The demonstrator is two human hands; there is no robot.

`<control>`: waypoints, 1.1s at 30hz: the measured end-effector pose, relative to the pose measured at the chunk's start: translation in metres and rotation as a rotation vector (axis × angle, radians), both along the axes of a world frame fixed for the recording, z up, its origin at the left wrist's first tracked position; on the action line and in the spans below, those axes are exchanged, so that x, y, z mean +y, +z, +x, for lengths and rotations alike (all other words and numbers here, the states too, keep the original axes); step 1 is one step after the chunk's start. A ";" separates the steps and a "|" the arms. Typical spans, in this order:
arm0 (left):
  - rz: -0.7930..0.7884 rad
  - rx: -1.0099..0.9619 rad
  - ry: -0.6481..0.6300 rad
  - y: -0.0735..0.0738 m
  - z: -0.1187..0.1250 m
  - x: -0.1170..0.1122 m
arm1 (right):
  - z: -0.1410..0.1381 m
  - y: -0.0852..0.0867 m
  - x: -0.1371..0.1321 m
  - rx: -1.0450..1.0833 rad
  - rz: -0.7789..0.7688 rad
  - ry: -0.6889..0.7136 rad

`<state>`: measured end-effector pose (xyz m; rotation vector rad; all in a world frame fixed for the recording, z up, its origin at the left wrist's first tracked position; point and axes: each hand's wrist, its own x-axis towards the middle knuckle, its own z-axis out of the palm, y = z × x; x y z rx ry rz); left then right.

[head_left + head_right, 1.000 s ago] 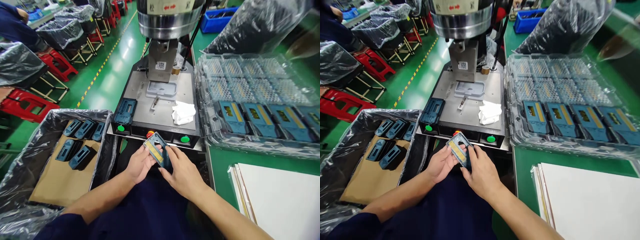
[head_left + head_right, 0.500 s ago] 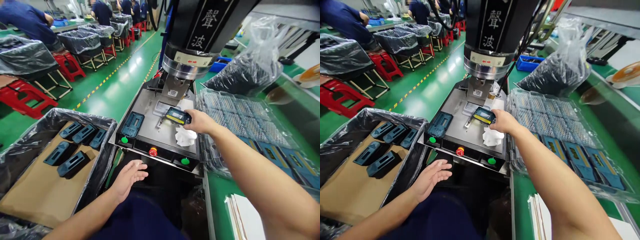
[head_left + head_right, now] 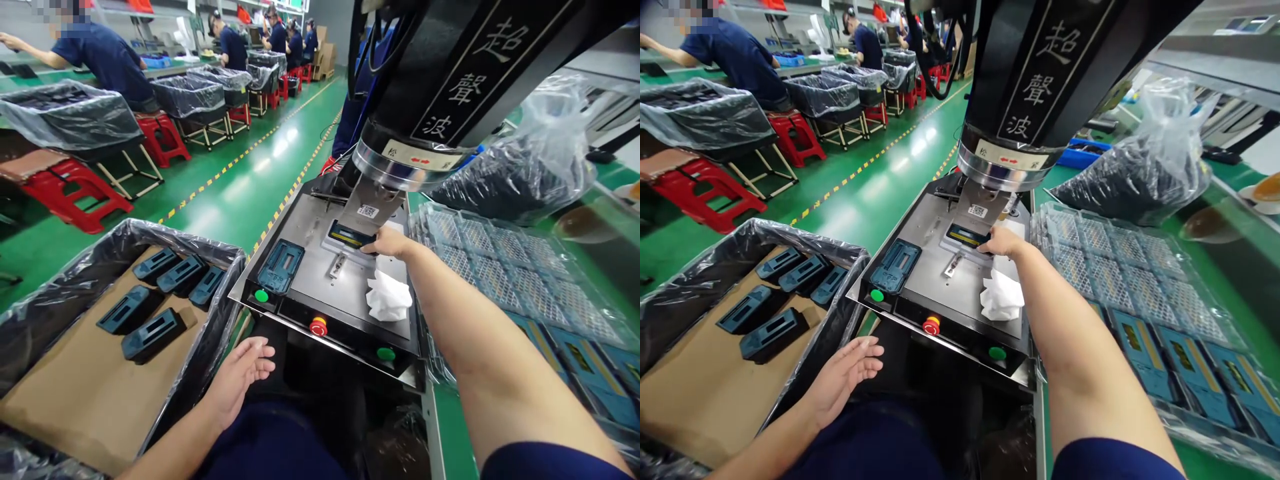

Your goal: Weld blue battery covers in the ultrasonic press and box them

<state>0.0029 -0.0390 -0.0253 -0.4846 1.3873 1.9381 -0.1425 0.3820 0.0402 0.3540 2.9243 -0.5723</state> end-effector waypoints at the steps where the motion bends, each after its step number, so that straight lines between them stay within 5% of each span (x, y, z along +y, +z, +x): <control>1: -0.004 0.000 -0.002 0.000 -0.001 0.000 | 0.001 -0.003 0.000 -0.002 -0.015 -0.001; 11: -0.068 0.053 -0.055 -0.005 -0.009 0.013 | 0.020 -0.039 -0.049 0.179 0.293 -0.093; 16: -0.339 0.548 -0.160 -0.006 -0.020 0.010 | 0.058 -0.024 -0.079 0.404 0.287 -0.122; 19: -0.572 0.944 -0.199 -0.008 -0.028 0.003 | 0.117 -0.018 -0.108 0.595 0.223 -0.011; 21: -0.702 1.101 -0.262 -0.012 -0.032 0.001 | 0.160 -0.020 -0.127 0.538 0.167 0.032; 26: -0.885 1.233 -0.504 -0.034 -0.038 0.010 | 0.235 -0.053 -0.140 0.244 0.113 -0.090; 33: -1.023 1.215 -0.657 -0.051 -0.036 0.023 | 0.254 -0.100 -0.131 0.407 0.188 -0.150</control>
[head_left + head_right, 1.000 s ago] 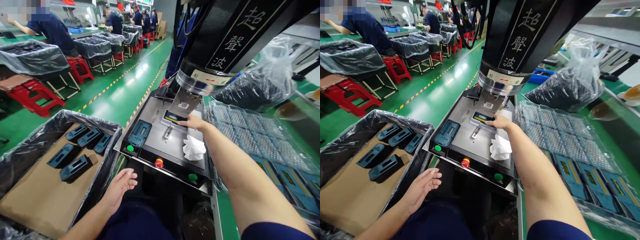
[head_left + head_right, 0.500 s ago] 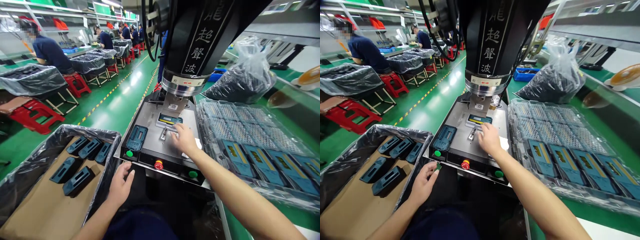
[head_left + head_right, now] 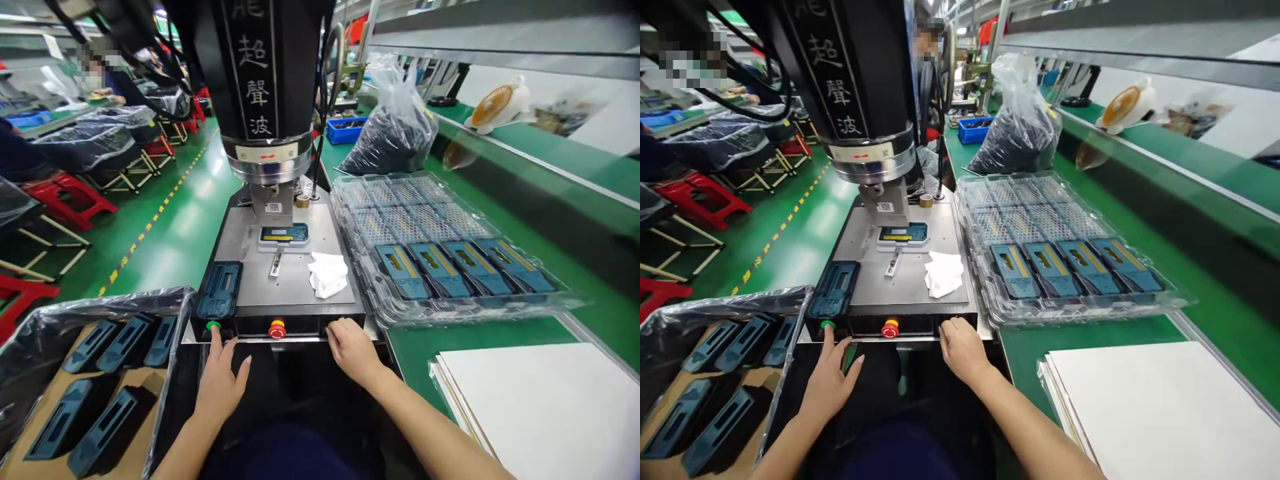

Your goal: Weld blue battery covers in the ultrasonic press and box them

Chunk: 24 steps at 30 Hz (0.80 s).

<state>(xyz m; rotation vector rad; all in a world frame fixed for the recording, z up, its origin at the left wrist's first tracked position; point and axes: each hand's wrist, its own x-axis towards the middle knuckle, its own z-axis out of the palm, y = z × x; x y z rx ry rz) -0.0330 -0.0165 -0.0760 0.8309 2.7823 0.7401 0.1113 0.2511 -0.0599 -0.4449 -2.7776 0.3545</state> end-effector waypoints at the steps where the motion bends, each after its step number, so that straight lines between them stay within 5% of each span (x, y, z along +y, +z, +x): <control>1: 0.003 -0.001 0.005 0.000 0.000 0.001 | 0.000 -0.002 0.000 0.030 -0.006 0.007; 6: 0.175 0.080 0.065 -0.002 0.005 0.005 | 0.002 0.000 0.001 0.205 -0.174 0.048; 9: 0.221 -0.027 -0.002 -0.011 0.012 0.009 | 0.001 0.001 0.000 0.269 -0.257 0.086; 15: 0.082 -0.281 -0.159 -0.031 0.031 0.013 | 0.002 0.002 -0.002 0.244 -0.310 0.103; 24: 0.018 -0.377 -0.253 -0.021 0.046 0.027 | 0.002 -0.002 0.003 0.261 -0.329 0.076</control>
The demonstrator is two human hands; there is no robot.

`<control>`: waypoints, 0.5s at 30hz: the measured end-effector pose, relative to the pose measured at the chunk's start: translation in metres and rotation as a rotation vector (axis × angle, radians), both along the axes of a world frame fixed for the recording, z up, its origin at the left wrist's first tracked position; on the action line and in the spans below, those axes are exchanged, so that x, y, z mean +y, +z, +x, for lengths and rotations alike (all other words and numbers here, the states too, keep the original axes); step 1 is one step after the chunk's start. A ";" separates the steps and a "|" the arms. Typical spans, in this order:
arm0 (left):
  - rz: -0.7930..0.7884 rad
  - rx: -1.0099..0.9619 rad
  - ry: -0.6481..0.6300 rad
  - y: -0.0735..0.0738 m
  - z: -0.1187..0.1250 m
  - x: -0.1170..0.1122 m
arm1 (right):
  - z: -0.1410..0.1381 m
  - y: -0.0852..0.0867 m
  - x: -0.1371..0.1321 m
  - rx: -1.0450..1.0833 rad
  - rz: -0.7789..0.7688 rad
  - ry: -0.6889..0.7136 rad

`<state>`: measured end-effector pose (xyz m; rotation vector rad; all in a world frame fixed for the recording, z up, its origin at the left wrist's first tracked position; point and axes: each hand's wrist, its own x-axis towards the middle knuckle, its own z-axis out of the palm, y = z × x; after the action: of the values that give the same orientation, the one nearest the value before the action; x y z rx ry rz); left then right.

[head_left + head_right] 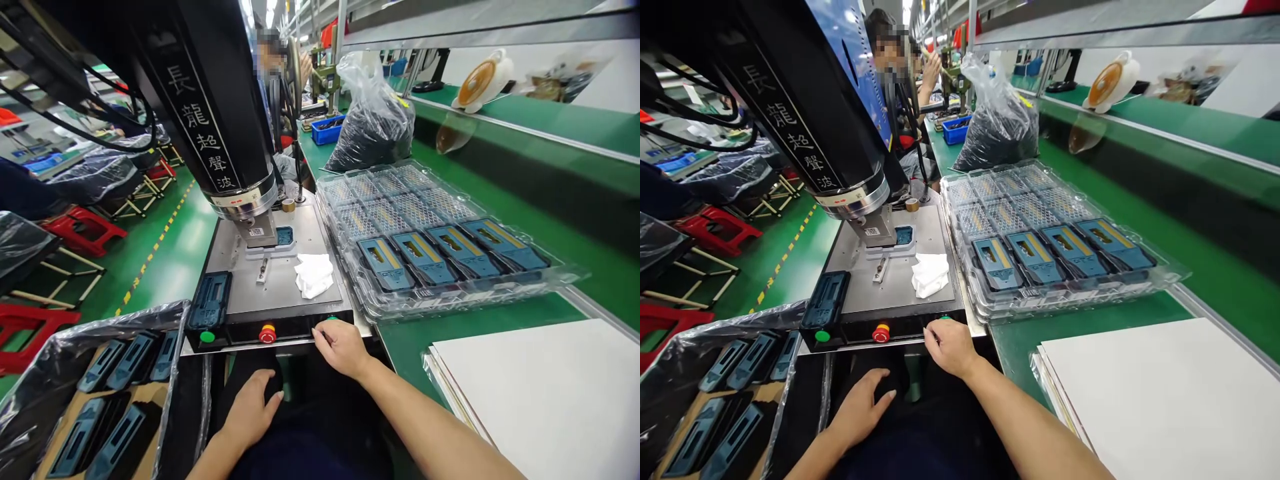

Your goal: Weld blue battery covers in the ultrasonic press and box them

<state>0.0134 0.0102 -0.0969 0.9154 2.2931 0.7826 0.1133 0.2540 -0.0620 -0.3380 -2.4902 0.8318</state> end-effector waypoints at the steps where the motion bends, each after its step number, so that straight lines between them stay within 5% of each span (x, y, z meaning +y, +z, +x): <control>1: -0.001 -0.002 -0.011 0.000 0.001 0.000 | 0.000 -0.001 -0.001 0.005 0.003 0.000; 6: -0.042 0.000 -0.040 -0.005 0.001 -0.007 | 0.001 0.010 -0.004 0.034 0.025 0.002; 10: -0.069 -0.037 -0.037 -0.007 -0.001 -0.012 | -0.015 0.040 0.002 -0.009 0.075 -0.001; 15: -0.051 -0.069 -0.053 -0.004 0.001 -0.011 | -0.069 0.082 0.027 -0.210 0.158 -0.048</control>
<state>0.0139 -0.0009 -0.1008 0.9084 2.2094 0.7183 0.0447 0.2814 0.0196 -0.4474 -2.7103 0.6019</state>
